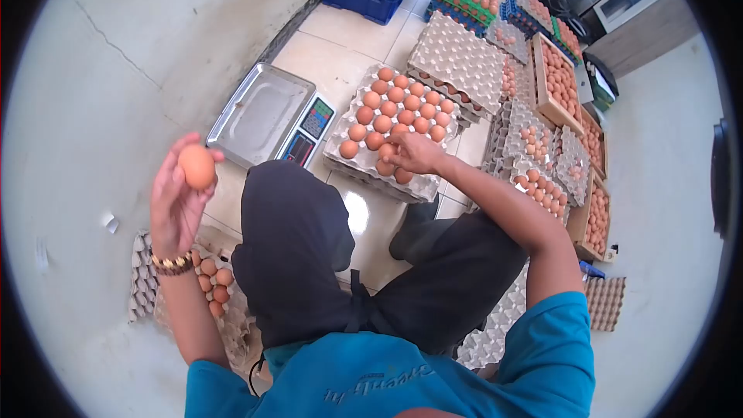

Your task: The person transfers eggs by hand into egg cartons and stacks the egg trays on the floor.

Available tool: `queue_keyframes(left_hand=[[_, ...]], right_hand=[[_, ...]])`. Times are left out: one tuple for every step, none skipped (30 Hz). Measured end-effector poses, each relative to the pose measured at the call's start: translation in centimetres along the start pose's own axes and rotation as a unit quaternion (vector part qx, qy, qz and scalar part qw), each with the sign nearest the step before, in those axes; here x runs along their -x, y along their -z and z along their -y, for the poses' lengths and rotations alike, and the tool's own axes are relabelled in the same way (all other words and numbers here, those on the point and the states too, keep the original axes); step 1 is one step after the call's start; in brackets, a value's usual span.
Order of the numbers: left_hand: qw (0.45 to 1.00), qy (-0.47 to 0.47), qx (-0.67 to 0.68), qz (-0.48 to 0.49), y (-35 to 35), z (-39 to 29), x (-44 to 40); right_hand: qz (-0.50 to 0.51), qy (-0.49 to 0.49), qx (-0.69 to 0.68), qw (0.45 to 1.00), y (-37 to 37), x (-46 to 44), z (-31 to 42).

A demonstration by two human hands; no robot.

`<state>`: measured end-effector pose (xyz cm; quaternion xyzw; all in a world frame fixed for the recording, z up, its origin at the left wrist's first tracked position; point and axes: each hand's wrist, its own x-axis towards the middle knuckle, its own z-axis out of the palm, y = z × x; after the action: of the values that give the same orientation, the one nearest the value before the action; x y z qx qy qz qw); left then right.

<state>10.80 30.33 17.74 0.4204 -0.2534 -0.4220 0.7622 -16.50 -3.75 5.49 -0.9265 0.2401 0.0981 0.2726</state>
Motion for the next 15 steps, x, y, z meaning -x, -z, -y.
queue_keyframes(left_hand=[[1.000,-0.004,0.008,-0.014,0.8,0.7,1.3],[0.999,-0.008,0.017,-0.027,1.5,1.4,2.4],[0.999,-0.008,0.026,-0.038,2.0,2.0,3.4],[0.998,-0.008,0.034,-0.049,2.3,2.5,4.2],[0.997,-0.010,0.042,-0.060,2.6,2.7,5.0],[0.996,-0.005,0.059,-0.064,2.5,2.9,5.6],[0.996,-0.003,0.065,-0.062,2.7,3.0,6.2],[0.996,0.001,0.070,-0.060,2.9,3.1,6.7],[0.995,0.006,0.077,-0.057,3.2,3.2,7.0],[0.995,0.007,0.078,-0.060,3.3,3.4,7.3],[0.992,0.011,0.110,-0.057,3.3,3.6,7.7],[0.988,0.017,0.142,-0.054,2.9,3.7,7.8],[0.983,0.020,0.173,-0.050,2.3,3.7,7.7],[0.983,0.029,0.171,-0.052,1.5,3.5,7.6],[0.983,0.038,0.170,-0.055,0.3,3.0,7.4]], right_hand=[[0.004,-0.001,0.012,1.000,-0.4,-0.4,0.8],[0.008,-0.003,0.023,1.000,-0.8,-0.7,1.6],[0.011,-0.004,0.036,0.999,-1.2,-1.1,2.4],[0.031,-0.035,0.049,0.998,-1.0,-1.1,4.2],[0.025,-0.034,0.047,0.998,-1.8,-1.3,4.1],[0.018,-0.032,0.045,0.998,-3.2,-1.9,3.4],[0.011,-0.030,0.041,0.999,-3.7,-2.2,3.6],[0.006,-0.038,0.049,0.998,-4.1,-2.1,3.6],[-0.053,-0.026,0.057,0.997,-4.5,-2.1,3.5],[-0.110,-0.015,0.065,0.992,-4.8,-2.0,3.1],[-0.162,-0.005,0.072,0.984,-5.5,-1.7,2.8],[-0.156,-0.087,-0.020,0.984,-4.2,-1.7,3.7],[-0.138,-0.150,-0.148,0.968,-2.5,-2.0,4.6],[-0.118,-0.209,-0.272,0.932,-0.6,-2.0,5.2],[-0.096,-0.265,-0.390,0.876,0.6,-1.7,5.6]])
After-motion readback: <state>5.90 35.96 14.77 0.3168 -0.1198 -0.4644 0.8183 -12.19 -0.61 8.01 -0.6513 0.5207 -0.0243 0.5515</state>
